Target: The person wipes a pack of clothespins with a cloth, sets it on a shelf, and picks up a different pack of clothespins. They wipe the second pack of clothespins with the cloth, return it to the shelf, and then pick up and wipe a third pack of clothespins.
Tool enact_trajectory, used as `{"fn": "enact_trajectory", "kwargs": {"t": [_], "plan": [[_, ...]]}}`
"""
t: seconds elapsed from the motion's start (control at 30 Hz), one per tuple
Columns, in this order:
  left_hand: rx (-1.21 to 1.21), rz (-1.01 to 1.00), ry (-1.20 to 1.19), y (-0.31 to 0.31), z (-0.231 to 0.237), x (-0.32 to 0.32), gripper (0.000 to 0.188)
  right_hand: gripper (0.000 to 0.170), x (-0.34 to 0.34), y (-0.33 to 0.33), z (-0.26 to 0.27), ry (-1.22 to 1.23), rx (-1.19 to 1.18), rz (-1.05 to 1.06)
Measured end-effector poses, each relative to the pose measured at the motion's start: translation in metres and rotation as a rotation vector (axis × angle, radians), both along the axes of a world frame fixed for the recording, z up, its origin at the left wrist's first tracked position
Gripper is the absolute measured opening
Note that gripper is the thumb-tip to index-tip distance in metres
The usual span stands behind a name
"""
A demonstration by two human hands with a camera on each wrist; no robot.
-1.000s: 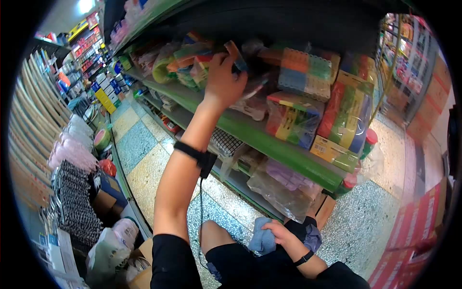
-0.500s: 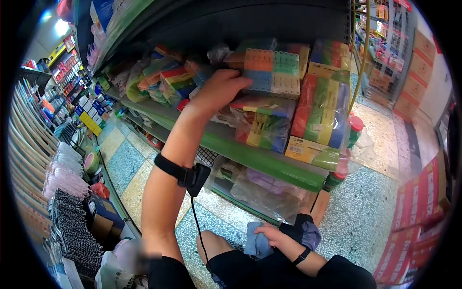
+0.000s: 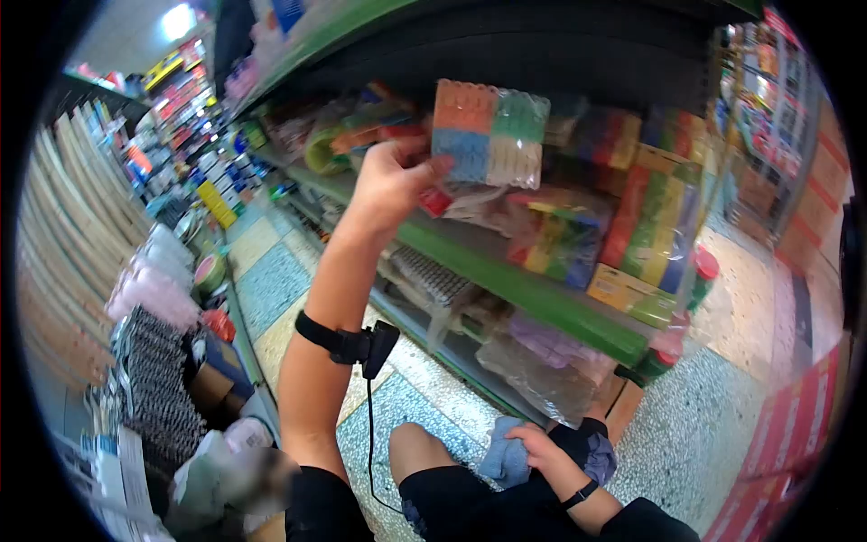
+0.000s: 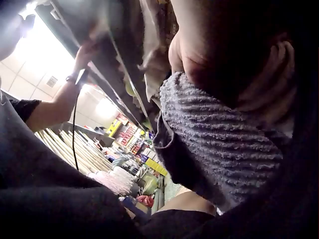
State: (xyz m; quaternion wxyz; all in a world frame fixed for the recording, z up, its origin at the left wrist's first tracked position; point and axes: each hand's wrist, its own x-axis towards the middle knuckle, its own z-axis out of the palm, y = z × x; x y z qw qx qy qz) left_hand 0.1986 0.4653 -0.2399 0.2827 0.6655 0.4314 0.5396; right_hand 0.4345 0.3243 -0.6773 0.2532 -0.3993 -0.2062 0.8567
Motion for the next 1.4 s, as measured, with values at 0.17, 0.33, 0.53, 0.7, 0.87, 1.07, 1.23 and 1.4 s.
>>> {"fn": "enact_trajectory", "kwargs": {"t": [0.17, 0.33, 0.53, 0.7, 0.87, 1.07, 1.23, 1.4], "plan": [[0.062, 0.102, -0.173, -0.076, -0.033, -0.040, 0.032, 0.024, 0.000, 0.005, 0.019, 0.092, 0.043, -0.038], [0.057, 0.135, -0.433, -0.133, -0.091, -0.072, 0.035, 0.027, -0.003, 0.017, 0.040, 0.109, 0.147, 0.014], [-0.057, 0.178, -0.837, -0.199, -0.185, -0.079, 0.038, 0.035, -0.019, 0.018, 0.075, 0.155, 0.180, 0.057], [-0.232, 0.191, -1.162, -0.259, -0.275, -0.065, 0.039, 0.044, -0.022, 0.007, 0.120, 0.184, 0.202, -0.014], [-0.343, 0.389, -1.083, -0.288, -0.317, -0.041, 0.064, 0.061, -0.015, -0.009, 0.145, 0.170, 0.450, -0.135], [-0.350, 0.169, -1.254, -0.292, -0.335, -0.004, 0.085, 0.058, -0.027, -0.037, 0.177, 0.374, 0.795, -0.219], [-0.219, -0.163, -1.495, -0.284, -0.347, 0.023, 0.087, 0.072, -0.080, 0.005, 0.142, -0.267, 1.825, 0.553], [-0.456, 0.010, -1.215, -0.269, -0.369, 0.035, 0.092, 0.072, -0.090, -0.001, 0.116, -0.346, 1.456, 0.467]]}}
